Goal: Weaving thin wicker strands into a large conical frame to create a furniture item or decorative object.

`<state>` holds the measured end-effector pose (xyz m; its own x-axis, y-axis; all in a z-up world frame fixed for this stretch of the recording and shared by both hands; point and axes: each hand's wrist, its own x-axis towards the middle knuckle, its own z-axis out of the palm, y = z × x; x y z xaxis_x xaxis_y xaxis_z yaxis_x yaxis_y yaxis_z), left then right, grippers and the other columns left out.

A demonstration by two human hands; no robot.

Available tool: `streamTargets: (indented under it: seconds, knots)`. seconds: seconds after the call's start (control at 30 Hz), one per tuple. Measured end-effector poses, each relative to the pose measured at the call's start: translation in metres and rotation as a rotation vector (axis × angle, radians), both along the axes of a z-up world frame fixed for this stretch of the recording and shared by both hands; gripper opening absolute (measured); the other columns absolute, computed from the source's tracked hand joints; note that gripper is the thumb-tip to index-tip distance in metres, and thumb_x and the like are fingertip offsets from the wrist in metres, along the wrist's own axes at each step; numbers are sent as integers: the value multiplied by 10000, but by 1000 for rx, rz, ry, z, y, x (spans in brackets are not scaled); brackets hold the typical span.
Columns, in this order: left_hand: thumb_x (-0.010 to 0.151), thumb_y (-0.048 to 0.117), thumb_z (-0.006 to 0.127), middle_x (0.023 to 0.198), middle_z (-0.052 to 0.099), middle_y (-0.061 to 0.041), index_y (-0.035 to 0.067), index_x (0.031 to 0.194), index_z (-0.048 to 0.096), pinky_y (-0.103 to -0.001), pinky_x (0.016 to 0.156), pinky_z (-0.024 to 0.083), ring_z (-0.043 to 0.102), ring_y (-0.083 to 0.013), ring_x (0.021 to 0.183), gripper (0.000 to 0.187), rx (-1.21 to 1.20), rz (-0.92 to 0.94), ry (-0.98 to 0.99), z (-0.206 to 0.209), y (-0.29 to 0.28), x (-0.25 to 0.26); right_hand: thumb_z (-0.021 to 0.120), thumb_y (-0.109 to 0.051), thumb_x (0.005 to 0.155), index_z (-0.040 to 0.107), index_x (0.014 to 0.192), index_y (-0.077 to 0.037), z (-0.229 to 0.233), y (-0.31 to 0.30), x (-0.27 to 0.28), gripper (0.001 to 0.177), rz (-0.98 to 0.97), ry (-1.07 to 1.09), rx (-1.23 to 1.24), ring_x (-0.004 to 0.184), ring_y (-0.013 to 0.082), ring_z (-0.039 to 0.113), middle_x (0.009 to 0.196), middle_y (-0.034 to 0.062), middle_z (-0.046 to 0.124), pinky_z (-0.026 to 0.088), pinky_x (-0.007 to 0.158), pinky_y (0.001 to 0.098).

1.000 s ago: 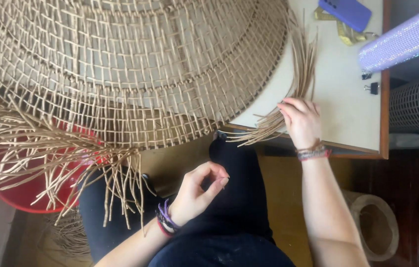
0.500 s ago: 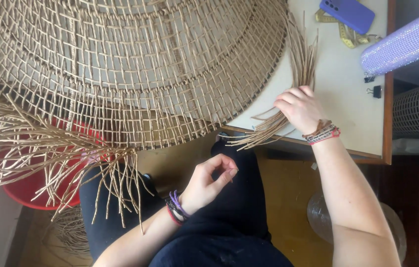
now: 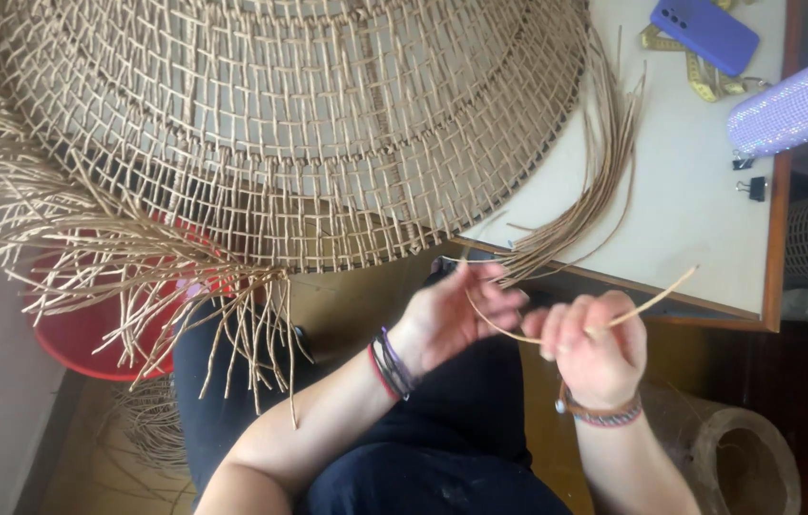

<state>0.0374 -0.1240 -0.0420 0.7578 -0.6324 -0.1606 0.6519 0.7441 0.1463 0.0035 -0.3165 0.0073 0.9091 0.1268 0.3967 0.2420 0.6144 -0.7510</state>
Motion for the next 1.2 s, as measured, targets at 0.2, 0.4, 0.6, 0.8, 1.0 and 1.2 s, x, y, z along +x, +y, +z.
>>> streamTargets:
  seconds: [0.2,0.4,0.6,0.8,1.0,1.2]
  knots:
    - [1106,310,487,689,348,81,105,1060,624,-219,694,516,578,-105,722,251,5,411,31,17,45,24,474,-123,1039,535,931,-132,-5,1,-24,125,-131,260,-35,495,60,420,646,-28,452,353,497,217]
    - [1072,150,569,1303,681,-114,19,1258,685,-407,1073,511,625,-193,1215,255,246,404,-173,34,44,-24,600,78,933,580,1046,-12,-7,91,-25,146,-389,237,-695,621,75,583,835,66,688,465,529,157]
    - [1007,71,644,1363,661,-181,-59,1191,716,-341,783,653,746,-295,1011,237,511,527,-199,27,48,-37,616,-94,994,717,1029,-41,-5,124,-17,120,-468,77,-970,694,175,744,737,84,747,615,656,311]
    - [1038,73,600,1115,741,-199,-90,1053,732,-387,879,626,751,-303,1002,211,525,625,-148,45,66,-44,601,-102,1019,731,1036,-25,-1,139,-21,152,-469,-8,-992,565,149,666,726,88,718,583,543,272]
    - [1059,113,586,1143,748,-165,-60,1029,717,-389,945,604,743,-285,1057,219,441,763,-27,39,72,-39,611,-39,991,762,994,-10,-5,146,-30,154,-373,-178,-1187,766,279,696,945,131,681,593,642,373]
    - [1066,114,584,1134,743,-174,-56,1047,722,-405,972,586,730,-307,1077,220,557,795,-60,26,69,-45,572,-89,1017,730,914,-69,-6,148,-32,190,-225,-69,-1309,882,336,711,1012,87,709,578,761,428]
